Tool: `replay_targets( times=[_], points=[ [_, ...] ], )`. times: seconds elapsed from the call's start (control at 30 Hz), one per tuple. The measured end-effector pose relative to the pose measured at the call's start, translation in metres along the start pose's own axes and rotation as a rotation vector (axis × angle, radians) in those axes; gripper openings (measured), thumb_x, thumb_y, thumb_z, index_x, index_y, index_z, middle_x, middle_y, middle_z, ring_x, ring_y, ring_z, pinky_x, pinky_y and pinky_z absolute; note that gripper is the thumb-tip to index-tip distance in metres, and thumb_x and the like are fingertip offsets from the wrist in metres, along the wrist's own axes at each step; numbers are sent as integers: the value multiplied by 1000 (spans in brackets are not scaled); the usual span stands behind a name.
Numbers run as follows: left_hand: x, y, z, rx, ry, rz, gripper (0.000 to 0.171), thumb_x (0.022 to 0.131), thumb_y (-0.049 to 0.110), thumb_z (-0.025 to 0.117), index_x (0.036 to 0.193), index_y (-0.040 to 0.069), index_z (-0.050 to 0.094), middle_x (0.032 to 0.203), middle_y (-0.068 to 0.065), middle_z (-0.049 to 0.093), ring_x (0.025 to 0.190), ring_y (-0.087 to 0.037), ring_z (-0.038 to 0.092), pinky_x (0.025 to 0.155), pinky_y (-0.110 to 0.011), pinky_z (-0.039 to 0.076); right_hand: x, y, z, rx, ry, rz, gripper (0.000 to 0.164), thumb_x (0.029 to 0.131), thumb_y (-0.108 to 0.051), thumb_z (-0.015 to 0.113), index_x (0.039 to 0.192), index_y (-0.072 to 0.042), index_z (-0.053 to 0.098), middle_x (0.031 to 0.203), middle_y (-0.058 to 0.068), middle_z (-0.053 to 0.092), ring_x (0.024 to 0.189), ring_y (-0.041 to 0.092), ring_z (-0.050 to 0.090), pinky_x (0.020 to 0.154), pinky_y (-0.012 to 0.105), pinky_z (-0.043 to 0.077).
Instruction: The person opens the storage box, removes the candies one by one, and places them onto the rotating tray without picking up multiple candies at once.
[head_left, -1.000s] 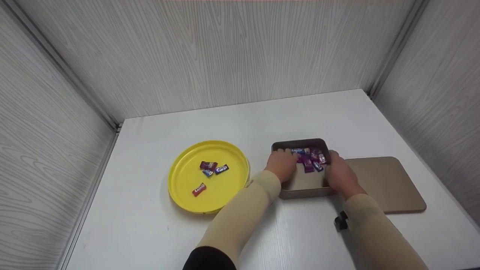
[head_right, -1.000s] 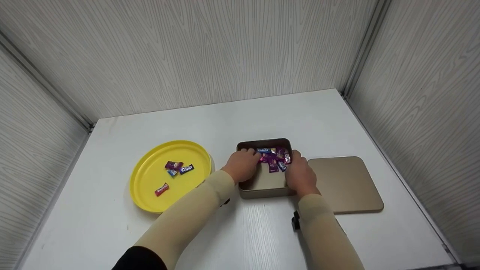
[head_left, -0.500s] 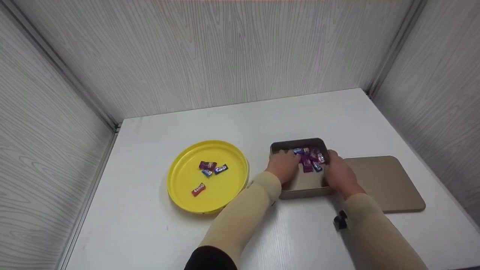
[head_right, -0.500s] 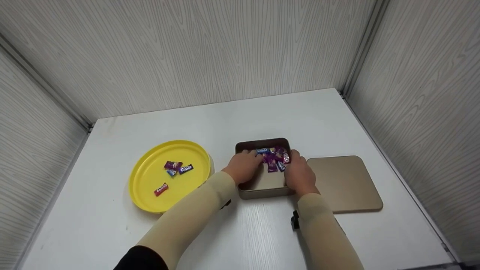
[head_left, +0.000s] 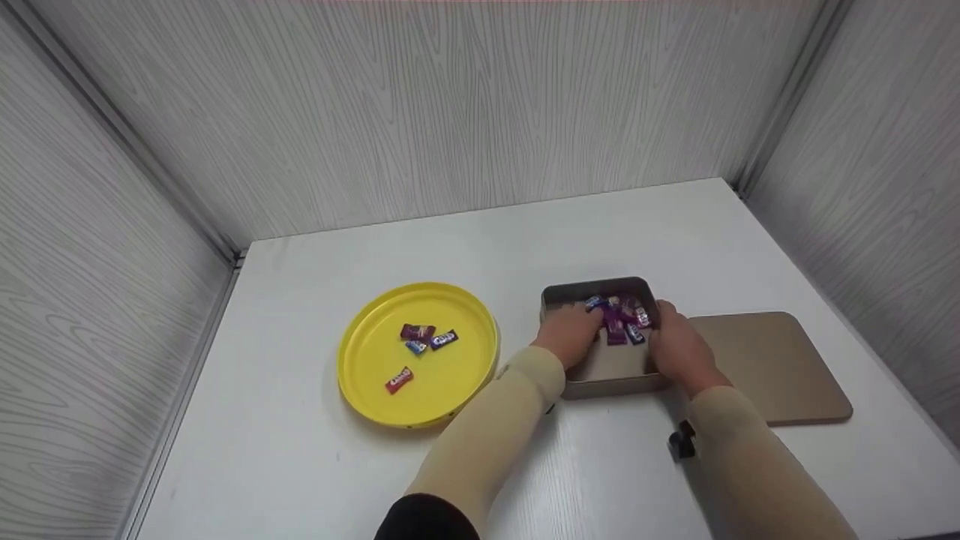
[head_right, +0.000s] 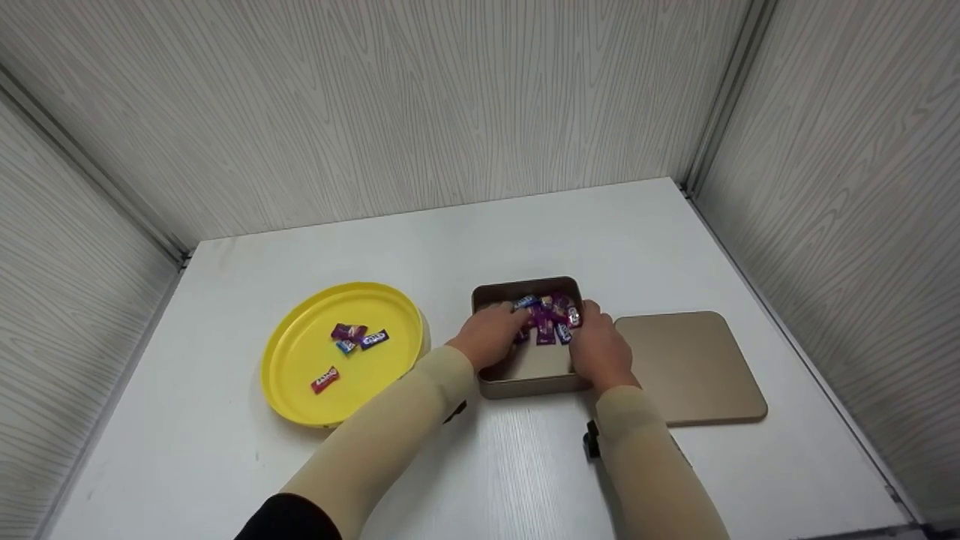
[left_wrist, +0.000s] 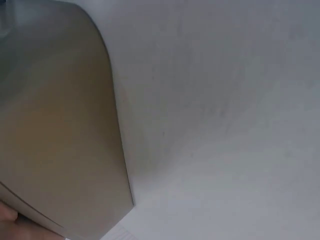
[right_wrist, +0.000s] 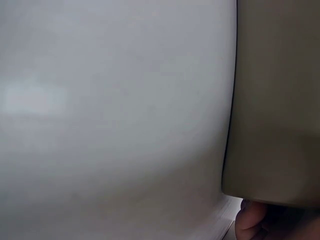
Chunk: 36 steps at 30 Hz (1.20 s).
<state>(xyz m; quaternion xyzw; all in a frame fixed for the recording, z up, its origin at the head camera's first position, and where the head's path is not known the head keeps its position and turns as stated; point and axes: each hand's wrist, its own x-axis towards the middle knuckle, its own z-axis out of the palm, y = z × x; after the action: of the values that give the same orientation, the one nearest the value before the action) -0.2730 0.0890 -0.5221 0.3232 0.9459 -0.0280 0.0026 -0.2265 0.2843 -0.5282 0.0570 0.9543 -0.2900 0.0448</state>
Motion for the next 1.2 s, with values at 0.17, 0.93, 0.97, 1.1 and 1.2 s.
replay_targets(
  times=[0.17,0.93,0.97,1.1,1.2],
  points=[
    [-1,0,2,14,-23,-16,24,108,27,47,123,21,64,120,-3,70,106,-23,66,91,-38,54,0,-1,2,4,1,-4,59,97,-8,34,154,4,25,142,33,46,131,50,45,106,65,34],
    [-20,-24,-39,-18,44,16,33,104,15,55,136,19,56,127,-4,61,114,-22,60,92,-37,53,3,1,4,2,4,-10,56,99,-9,33,153,6,27,140,34,47,130,50,46,106,64,36],
    [-22,-27,-41,-31,41,6,34,103,15,58,136,19,57,126,-3,61,112,-21,60,91,-36,53,3,1,4,3,1,-10,56,99,-9,33,153,6,27,141,34,47,130,50,46,106,64,35],
    [-30,-43,-49,-73,22,-25,39,97,13,65,135,18,58,120,-4,61,105,-20,60,86,-35,54,3,1,4,0,-7,-8,55,100,-9,32,153,6,26,143,35,45,132,51,44,107,64,34],
    [-36,-57,-54,-78,21,-45,38,97,15,66,134,17,58,115,-4,61,100,-19,59,84,-35,53,3,1,3,-5,-13,-7,56,100,-9,33,153,6,25,143,35,44,132,51,44,106,65,35]
  ],
)
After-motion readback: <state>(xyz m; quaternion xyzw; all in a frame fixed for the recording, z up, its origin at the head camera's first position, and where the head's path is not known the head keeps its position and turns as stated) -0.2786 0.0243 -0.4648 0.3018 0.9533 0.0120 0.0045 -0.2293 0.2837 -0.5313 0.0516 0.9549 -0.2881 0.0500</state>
